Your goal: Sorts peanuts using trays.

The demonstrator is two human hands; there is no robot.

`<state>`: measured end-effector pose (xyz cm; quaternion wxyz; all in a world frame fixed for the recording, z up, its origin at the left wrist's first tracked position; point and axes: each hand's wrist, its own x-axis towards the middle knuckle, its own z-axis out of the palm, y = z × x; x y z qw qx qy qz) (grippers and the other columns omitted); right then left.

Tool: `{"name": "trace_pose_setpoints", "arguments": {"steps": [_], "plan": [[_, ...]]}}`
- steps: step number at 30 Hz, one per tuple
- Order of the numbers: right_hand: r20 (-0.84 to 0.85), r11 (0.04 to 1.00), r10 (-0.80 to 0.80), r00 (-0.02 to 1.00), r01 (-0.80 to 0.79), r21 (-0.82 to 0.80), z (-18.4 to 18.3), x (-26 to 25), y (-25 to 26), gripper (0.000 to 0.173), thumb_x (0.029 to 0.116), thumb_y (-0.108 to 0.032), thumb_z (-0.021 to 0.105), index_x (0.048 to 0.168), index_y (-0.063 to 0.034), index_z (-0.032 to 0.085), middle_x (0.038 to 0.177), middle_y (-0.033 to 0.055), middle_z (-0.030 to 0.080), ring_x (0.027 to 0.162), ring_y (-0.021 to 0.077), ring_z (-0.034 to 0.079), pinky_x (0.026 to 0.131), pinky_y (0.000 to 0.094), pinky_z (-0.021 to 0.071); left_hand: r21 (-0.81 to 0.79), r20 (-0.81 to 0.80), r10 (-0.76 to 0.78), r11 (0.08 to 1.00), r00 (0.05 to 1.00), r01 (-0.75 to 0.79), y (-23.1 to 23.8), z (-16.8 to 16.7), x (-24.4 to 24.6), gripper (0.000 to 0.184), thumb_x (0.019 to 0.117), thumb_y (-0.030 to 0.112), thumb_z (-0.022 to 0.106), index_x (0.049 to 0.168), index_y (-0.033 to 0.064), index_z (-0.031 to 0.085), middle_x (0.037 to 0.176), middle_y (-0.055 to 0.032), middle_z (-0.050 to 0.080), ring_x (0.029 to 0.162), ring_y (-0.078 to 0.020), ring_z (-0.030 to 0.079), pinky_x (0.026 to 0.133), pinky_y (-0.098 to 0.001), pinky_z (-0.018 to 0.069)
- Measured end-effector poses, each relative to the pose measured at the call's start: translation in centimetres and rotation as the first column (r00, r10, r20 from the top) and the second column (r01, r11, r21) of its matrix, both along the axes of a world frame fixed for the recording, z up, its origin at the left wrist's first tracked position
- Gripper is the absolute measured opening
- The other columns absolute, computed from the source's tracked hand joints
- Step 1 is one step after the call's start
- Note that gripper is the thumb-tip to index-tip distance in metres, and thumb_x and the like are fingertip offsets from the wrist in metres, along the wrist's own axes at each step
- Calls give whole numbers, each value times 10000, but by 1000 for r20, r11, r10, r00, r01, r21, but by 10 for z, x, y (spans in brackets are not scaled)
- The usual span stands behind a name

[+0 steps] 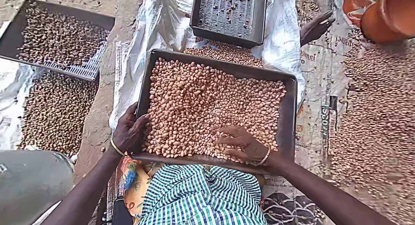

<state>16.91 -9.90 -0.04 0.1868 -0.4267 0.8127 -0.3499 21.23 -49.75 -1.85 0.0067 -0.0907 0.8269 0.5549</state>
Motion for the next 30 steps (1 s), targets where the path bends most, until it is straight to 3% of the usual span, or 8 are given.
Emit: {"name": "trace_pose_setpoints", "arguments": {"steps": [5, 8, 13, 18, 20, 23, 28, 30], "plan": [[-346, 937, 213, 914, -291, -193, -32, -20, -109, 206, 961, -226, 641, 1077, -162, 798, 1276, 123, 717, 1245, 390, 639, 1050, 616, 448, 56, -30, 30, 998, 999, -29, 0, -2, 0, 449, 989, 129, 553, 1406, -20, 479, 927, 61, 676, 730, 95, 618, 693, -112, 531], [-568, 990, -20, 823, -64, -128, -32, -74, -110, 230, 828, -123, 727, 1038, -162, 812, 1220, 92, 742, 1184, 336, 675, 1039, 565, 460, 123, -58, 35, 992, 998, -28, 1, 1, -3, 433, 971, 92, 557, 1374, -48, 480, 919, 90, 683, 745, 107, 633, 700, -91, 537], [-377, 951, -273, 885, 307, 32, -12, -81, 0, 279, 939, -216, 637, 1076, -21, 782, 1261, 231, 690, 1205, 462, 631, 1039, 619, 454, 174, -39, 41, 984, 998, -33, 5, 4, -4, 469, 962, 65, 550, 1384, -107, 444, 969, 27, 696, 776, 88, 647, 728, -108, 543], [-38, 989, 98, 994, -102, -109, -4, 11, 1, 298, 995, -315, 602, 1082, -103, 792, 1289, 150, 694, 1303, 372, 572, 1116, 538, 398, 170, -37, 38, 985, 999, -31, 7, 3, -4, 465, 974, 60, 530, 1402, -105, 450, 1049, -40, 700, 839, 78, 647, 784, -116, 537], [-139, 938, 257, 956, -281, -203, -20, 8, -41, 255, 1036, -271, 575, 1085, -148, 793, 1258, 132, 712, 1301, 355, 587, 1125, 522, 418, 145, -40, 39, 989, 998, -32, 7, 2, -6, 450, 991, 76, 515, 1402, -97, 459, 1034, -39, 699, 824, 84, 636, 774, -110, 526], [-448, 898, 260, 856, -384, -214, -35, -32, -103, 187, 894, -180, 713, 1055, -159, 807, 1227, 126, 735, 1257, 383, 630, 1123, 573, 412, 172, -38, 60, 984, 997, -52, 7, -1, -6, 460, 966, 41, 554, 1398, -90, 468, 988, -29, 708, 780, 74, 640, 746, -117, 531], [-561, 970, -235, 794, 230, -81, -23, -82, -88, 207, 863, -79, 699, 1036, -90, 812, 1255, 168, 718, 1225, 426, 644, 1056, 632, 448, 234, -29, 62, 971, 998, -54, 7, 6, -5, 435, 968, -12, 548, 1388, -85, 460, 880, 17, 701, 684, 57, 634, 669, -127, 538], [-380, 862, -387, 840, 476, 174, -1, -69, -54, 317, 979, -183, 618, 1258, -92, 737, 1454, 204, 581, 1407, 470, 464, 1132, 677, 316, 254, -33, 59, 966, 998, -49, 7, 6, -6, 437, 968, -19, 544, 1391, -85, 455, 856, 24, 692, 663, 52, 627, 648, -132, 535]]}}
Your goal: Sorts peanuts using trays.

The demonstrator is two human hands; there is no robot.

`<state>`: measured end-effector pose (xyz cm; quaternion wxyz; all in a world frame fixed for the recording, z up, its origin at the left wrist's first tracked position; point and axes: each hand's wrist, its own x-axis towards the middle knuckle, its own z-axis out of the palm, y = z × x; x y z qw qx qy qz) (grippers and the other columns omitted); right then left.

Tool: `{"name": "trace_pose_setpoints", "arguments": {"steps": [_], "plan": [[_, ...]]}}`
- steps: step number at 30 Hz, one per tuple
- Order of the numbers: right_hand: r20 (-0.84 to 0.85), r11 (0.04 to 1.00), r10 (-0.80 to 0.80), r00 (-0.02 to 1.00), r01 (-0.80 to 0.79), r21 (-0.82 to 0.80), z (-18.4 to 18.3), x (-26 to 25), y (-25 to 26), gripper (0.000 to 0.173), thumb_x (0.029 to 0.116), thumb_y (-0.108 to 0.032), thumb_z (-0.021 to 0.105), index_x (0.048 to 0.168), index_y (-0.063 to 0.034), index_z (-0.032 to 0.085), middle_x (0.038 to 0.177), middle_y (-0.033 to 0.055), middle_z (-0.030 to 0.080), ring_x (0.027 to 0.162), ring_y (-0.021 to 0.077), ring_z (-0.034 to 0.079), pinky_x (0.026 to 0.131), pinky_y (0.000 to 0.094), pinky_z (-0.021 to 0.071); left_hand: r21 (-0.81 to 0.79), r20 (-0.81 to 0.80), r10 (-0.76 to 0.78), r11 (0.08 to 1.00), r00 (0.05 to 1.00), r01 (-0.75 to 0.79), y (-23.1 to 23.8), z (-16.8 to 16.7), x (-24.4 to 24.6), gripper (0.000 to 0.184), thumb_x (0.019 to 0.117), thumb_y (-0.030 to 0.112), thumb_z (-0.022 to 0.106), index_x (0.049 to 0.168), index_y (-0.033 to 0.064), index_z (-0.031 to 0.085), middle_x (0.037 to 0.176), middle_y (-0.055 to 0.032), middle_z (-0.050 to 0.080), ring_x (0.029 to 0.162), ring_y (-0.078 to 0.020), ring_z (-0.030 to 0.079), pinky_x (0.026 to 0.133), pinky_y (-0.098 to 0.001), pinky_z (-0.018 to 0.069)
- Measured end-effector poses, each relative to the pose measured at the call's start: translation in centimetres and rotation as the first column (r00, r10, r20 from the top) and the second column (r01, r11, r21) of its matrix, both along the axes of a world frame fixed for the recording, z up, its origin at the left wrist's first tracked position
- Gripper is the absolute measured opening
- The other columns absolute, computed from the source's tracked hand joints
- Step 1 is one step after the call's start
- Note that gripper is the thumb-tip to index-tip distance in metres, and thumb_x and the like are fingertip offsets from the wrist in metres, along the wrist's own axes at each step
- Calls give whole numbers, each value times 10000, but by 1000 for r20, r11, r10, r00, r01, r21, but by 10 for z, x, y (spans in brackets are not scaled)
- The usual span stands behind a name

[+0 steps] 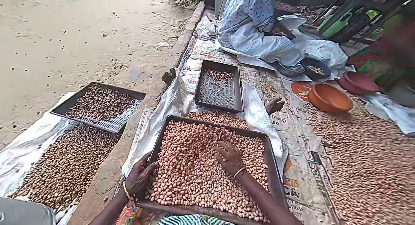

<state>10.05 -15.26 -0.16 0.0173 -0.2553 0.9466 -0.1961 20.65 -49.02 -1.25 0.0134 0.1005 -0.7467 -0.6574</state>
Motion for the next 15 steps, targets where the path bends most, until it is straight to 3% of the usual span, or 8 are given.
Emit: {"name": "trace_pose_setpoints", "arguments": {"steps": [2, 3, 4, 5, 7, 9, 11, 15], "plan": [[394, 968, -142, 908, 44, 249, 32, 31, 22, 529, 1047, -351, 554, 1544, -186, 482, 1672, 176, 271, 1550, 475, 148, 1212, 677, 81, -5, -17, -6, 1000, 1000, 6, -1, -3, 1, 437, 964, -3, 550, 1383, -91, 465, 878, 19, 698, 693, 57, 634, 678, -129, 537], [546, 941, -160, 822, -41, 336, 46, 45, 28, 629, 1041, -413, 559, 1605, -212, 368, 1709, 169, 143, 1559, 490, 33, 1201, 701, 13, -11, -21, -8, 1000, 1000, 7, -1, -4, 1, 438, 962, 2, 550, 1381, -95, 467, 890, 12, 701, 708, 61, 636, 692, -128, 537], [653, 922, -139, 745, -143, 359, 58, 56, 30, 659, 1027, -421, 589, 1609, -212, 360, 1712, 183, 99, 1550, 517, 9, 1182, 731, 13, -21, -23, -7, 1000, 1000, 6, 0, -5, 1, 439, 962, 4, 550, 1379, -102, 467, 905, 1, 701, 721, 64, 636, 703, -125, 535], [723, 924, -90, 685, -213, 317, 68, 61, 32, 598, 1026, -380, 608, 1566, -179, 447, 1701, 204, 140, 1545, 524, 60, 1181, 732, 49, -32, -26, -5, 999, 1000, 4, 0, -5, 0, 439, 961, 5, 551, 1377, -108, 469, 922, -9, 702, 733, 67, 638, 712, -121, 534], [623, 979, 68, 779, -171, 108, 81, 51, 43, 344, 1040, -236, 588, 1320, -67, 695, 1541, 214, 485, 1459, 426, 411, 1179, 590, 315, -44, -31, 2, 999, 1000, -4, 0, -3, -1, 443, 961, 10, 548, 1375, -123, 466, 950, -19, 700, 752, 75, 637, 727, -113, 533], [139, 978, 44, 989, -14, -207, 61, 15, 51, 258, 1000, -45, 558, 1139, 74, 739, 1250, 256, 694, 1208, 405, 663, 1063, 495, 498, -47, -25, 2, 999, 1000, -4, 0, 1, 0, 437, 969, 11, 543, 1374, -128, 456, 960, 0, 697, 765, 90, 635, 737, -105, 532], [-118, 956, -34, 992, -2, -292, 26, -36, 62, 294, 1013, 19, 511, 1236, 130, 667, 1265, 287, 675, 1198, 435, 659, 1078, 500, 480, -48, -30, -12, 999, 999, 11, 0, -1, 4, 435, 974, 29, 539, 1371, -125, 452, 963, 23, 696, 786, 94, 640, 753, -105, 536], [-62, 885, 147, 987, -159, -438, -24, -92, 29, 352, 1046, -72, 473, 1306, 98, 639, 1298, 241, 674, 1229, 340, 659, 1102, 407, 470, -52, -67, -16, 999, 998, 12, -3, -6, 4, 455, 966, 39, 548, 1373, -138, 452, 999, 16, 709, 835, 82, 660, 794, -115, 549]]}}
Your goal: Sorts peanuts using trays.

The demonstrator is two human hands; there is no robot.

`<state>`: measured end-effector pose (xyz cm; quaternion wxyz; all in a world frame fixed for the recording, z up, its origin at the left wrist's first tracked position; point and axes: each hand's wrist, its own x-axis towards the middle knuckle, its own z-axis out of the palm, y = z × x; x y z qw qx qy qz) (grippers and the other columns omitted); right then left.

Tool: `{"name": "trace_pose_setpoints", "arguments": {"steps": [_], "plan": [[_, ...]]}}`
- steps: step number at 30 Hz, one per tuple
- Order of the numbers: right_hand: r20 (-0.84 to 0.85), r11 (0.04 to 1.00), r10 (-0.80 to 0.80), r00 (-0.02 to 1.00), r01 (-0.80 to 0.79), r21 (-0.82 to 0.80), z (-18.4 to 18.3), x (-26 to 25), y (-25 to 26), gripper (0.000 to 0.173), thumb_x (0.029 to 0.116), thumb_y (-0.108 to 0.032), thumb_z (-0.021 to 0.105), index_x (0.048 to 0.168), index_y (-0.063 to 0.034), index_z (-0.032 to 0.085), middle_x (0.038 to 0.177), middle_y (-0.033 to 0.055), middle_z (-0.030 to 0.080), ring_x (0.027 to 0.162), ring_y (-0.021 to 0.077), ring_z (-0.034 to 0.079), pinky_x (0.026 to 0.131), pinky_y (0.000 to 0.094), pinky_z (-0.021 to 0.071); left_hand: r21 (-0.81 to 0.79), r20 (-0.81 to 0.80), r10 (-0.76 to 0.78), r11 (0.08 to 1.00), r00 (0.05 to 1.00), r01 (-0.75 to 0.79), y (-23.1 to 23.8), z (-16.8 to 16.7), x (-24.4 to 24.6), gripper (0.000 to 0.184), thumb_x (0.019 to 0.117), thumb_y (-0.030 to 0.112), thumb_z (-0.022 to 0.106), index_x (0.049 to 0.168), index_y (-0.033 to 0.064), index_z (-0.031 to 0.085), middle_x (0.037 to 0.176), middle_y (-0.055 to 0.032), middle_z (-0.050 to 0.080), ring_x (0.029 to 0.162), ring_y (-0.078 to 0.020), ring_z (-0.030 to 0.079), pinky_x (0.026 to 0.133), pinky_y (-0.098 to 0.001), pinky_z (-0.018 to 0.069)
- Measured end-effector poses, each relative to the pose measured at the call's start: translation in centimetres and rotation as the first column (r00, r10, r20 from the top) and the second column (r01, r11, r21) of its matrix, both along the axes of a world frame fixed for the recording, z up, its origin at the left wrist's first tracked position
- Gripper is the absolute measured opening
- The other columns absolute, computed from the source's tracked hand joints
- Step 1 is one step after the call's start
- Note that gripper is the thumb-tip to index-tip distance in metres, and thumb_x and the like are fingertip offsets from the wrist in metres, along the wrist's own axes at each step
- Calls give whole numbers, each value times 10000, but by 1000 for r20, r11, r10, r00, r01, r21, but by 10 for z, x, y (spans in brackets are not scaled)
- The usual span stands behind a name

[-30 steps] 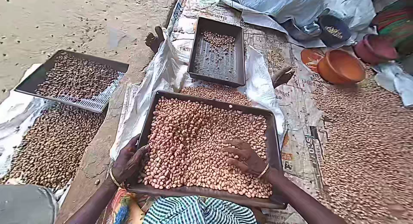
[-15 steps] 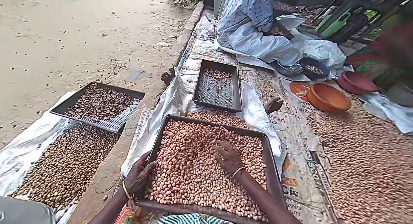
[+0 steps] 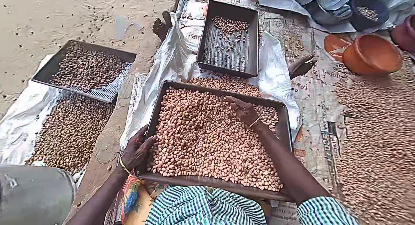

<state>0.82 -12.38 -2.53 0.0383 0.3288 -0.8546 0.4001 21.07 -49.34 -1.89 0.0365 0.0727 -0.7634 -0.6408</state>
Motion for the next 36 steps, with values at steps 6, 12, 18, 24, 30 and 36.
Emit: {"name": "trace_pose_setpoints", "arguments": {"steps": [6, 12, 18, 24, 30, 36], "plan": [[35, 922, 384, 923, -381, -61, 1, 30, -109, 362, 969, -204, 569, 1084, 87, 749, 1152, 265, 722, 1139, 425, 675, 1055, 531, 456, -66, -4, 26, 997, 1000, -27, -1, 5, 2, 439, 976, 74, 531, 1344, -158, 474, 1012, 21, 707, 840, 93, 655, 788, -108, 552], [83, 840, 422, 903, -424, 338, 26, 129, -28, 271, 844, -303, 726, 1059, -148, 782, 1275, 118, 704, 1258, 462, 582, 1028, 659, 421, -92, 23, -3, 996, 1000, 5, -1, 5, 2, 478, 993, 112, 531, 1383, -150, 439, 1010, 20, 705, 818, 100, 648, 764, -101, 547], [-176, 937, 93, 980, -26, 349, 3, 46, 13, 317, 829, -61, 713, 1139, -10, 754, 1338, 277, 632, 1274, 516, 567, 1074, 627, 424, -56, 45, -43, 997, 998, 46, -1, 7, -2, 501, 967, 83, 552, 1413, -104, 419, 938, 84, 701, 773, 111, 641, 732, -88, 538], [-4, 966, 245, 969, -244, 90, -10, 54, -102, 401, 784, -5, 671, 1174, -18, 758, 1354, 248, 634, 1325, 480, 531, 1131, 598, 363, -67, 31, -12, 998, 999, 14, -2, 6, 0, 482, 966, 54, 533, 1396, -136, 425, 992, 45, 710, 803, 99, 654, 751, -99, 549], [102, 954, -230, 968, 203, 222, 69, 152, 32, 487, 982, -211, 574, 1381, 67, 594, 1490, 322, 488, 1399, 483, 466, 1153, 611, 346, -137, 96, 8, 991, 995, 6, 1, 10, 1, 484, 1016, 139, 512, 1429, -99, 426, 985, 9, 684, 763, 134, 603, 718, -70, 505], [643, 649, -604, 472, 759, 53, 61, 183, 106, 537, 938, 32, 590, 1442, 86, 410, 1178, 98, 615, 928, -50, 619, 804, 115, 513, 238, 159, 23, 969, 987, -61, 5, 9, -5, 579, 958, -40, 517, 1515, 34, 376, 1168, 31, 678, 905, 42, 671, 799, -138, 560]]}}
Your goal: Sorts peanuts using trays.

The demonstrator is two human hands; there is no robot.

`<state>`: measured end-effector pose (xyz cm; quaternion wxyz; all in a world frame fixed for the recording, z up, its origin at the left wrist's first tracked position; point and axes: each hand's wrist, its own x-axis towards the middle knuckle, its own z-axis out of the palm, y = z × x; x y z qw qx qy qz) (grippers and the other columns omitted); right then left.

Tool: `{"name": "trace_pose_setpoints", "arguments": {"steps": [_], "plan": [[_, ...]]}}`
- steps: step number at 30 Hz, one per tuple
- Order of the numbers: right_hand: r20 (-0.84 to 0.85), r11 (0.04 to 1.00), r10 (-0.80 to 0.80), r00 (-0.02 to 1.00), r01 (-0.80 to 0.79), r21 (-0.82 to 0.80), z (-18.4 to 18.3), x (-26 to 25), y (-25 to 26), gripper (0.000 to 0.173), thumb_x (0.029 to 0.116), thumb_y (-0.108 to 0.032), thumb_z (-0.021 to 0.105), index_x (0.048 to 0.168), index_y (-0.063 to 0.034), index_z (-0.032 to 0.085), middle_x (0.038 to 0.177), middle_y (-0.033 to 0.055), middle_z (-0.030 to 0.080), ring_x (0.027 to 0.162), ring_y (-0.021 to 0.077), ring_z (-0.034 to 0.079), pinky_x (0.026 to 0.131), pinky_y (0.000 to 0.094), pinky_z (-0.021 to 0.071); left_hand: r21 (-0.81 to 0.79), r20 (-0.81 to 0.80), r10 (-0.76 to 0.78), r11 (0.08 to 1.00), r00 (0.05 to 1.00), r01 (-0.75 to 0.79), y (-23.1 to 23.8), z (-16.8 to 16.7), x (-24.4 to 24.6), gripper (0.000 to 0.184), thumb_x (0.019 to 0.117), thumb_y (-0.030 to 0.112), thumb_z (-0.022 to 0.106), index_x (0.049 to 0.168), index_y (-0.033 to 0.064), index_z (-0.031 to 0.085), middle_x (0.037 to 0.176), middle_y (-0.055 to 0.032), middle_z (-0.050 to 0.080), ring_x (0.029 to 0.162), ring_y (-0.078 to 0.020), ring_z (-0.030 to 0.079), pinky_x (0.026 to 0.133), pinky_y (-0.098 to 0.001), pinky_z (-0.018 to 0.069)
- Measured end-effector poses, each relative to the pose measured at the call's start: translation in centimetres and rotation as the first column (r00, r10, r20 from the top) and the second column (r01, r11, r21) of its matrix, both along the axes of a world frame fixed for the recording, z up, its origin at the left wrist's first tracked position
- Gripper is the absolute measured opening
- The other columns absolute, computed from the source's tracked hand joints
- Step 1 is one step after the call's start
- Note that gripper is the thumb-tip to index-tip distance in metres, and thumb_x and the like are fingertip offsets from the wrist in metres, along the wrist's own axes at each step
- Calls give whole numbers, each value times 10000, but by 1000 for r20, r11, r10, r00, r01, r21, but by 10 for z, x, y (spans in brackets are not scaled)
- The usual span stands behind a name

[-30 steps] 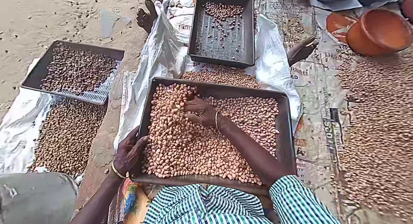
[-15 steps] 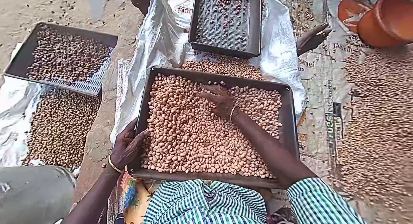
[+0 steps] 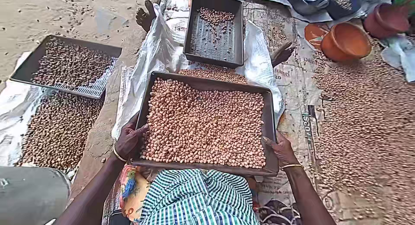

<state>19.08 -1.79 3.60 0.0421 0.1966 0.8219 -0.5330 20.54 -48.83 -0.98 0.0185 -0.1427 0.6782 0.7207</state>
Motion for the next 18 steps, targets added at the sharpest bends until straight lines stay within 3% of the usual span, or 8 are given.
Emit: {"name": "trace_pose_setpoints", "arguments": {"steps": [3, 5, 7, 9, 11, 13, 16, 18], "plan": [[-202, 987, -80, 976, 50, -153, -9, 29, 7, 542, 813, 90, 543, 1347, 128, 464, 1083, -7, 662, 903, -77, 649, 804, 111, 542, 75, -62, 16, 997, 998, -12, 12, 23, 16, 611, 909, -95, 523, 1500, -2, 402, 1209, 17, 699, 969, 4, 691, 857, -172, 571], [-257, 981, -125, 958, 80, -177, -1, 14, 18, 437, 875, 82, 519, 1311, 78, 491, 1022, -80, 670, 866, -99, 645, 787, 99, 545, 60, -122, -3, 998, 993, 11, 29, 56, 3, 595, 923, -72, 533, 1500, -4, 405, 1221, 21, 690, 974, 21, 677, 864, -156, 559], [-222, 991, -79, 972, 52, -124, 8, -24, 31, 329, 1004, 3, 488, 1331, 10, 515, 975, -100, 615, 806, -116, 592, 744, 84, 509, 11, -75, -32, 999, 997, 33, 38, 83, -31, 494, 994, -35, 549, 1473, 37, 455, 1158, 19, 672, 873, 37, 646, 783, -148, 548], [-261, 999, -18, 965, 7, -43, 21, -72, 21, 223, 1048, -81, 514, 1262, -35, 556, 939, -103, 583, 775, -126, 555, 723, 82, 482, -63, -56, -52, 997, 997, 48, 20, 86, -79, 379, 1007, -9, 544, 1380, 43, 501, 1068, 24, 654, 839, 24, 639, 761, -174, 552], [-368, 997, 56, 928, -72, -30, 31, -80, -5, 321, 1008, -26, 571, 1318, 56, 556, 1095, -3, 623, 901, -108, 566, 815, 91, 475, -90, -73, -33, 996, 997, 26, -14, 67, -80, 394, 1006, -20, 515, 1389, 66, 484, 1088, 50, 664, 876, 18, 666, 787, -191, 577], [-415, 991, 41, 909, -89, -96, 20, -42, -26, 456, 922, 74, 603, 1372, 86, 529, 1223, 51, 650, 1014, -70, 615, 889, 120, 514, -106, -97, -23, 994, 995, 13, -40, 57, -47, 494, 960, -57, 511, 1424, 105, 463, 1143, 83, 687, 922, 18, 691, 805, -192, 598], [-348, 980, -125, 929, 60, -191, -16, 15, -15, 548, 830, 124, 583, 1371, 102, 503, 1135, 27, 671, 963, -42, 654, 846, 143, 550, -133, -107, -36, 991, 994, 21, -20, 71, -11, 641, 831, -87, 561, 1443, 89, 484, 1150, 54, 699, 907, -1, 692, 777, -196, 597], [-276, 976, -155, 949, 103, -193, -30, 0, 13, 532, 815, 111, 559, 1344, 70, 514, 1085, -1, 671, 909, -38, 659, 809, 149, 557, -119, -91, -81, 990, 993, 70, 13, 96, -33, 691, 782, -133, 559, 1446, 46, 493, 1133, 22, 699, 874, 2, 678, 756, -184, 584]]}}
